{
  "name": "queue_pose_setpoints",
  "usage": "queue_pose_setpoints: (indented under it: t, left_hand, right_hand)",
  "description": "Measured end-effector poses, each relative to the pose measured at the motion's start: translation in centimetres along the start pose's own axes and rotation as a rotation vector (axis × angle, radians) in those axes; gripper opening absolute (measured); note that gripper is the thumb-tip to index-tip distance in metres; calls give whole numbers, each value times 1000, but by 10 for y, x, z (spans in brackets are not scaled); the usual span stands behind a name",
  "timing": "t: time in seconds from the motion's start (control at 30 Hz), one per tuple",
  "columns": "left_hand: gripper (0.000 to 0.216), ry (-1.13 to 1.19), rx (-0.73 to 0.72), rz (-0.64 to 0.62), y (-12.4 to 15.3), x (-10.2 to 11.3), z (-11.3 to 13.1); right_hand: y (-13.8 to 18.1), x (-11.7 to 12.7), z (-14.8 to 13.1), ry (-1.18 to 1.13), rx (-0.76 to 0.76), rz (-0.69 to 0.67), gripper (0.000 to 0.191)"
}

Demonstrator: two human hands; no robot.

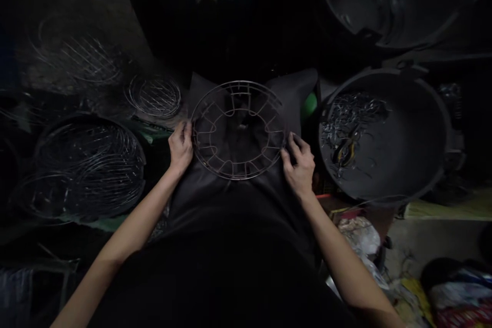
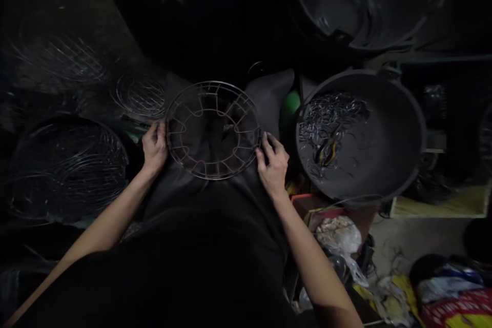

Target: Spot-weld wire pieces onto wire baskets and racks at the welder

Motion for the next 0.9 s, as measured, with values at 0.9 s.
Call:
queue_pose_setpoints:
  t: [0.9]
  left_hand:
    - [15, 1201, 784, -27, 30, -19, 8]
  right_hand:
    - [46, -25, -22, -1178, -737, -186, 37]
Point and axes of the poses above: each hand's wrist, its own y-axis away from the middle knuckle, its own x-axis out of the back of the hand, z = x × y, the point moved 9 cm from there along -y, towards the middle knuckle, and after that the axes turned 3 degrees about y, right-handed, at the moved point
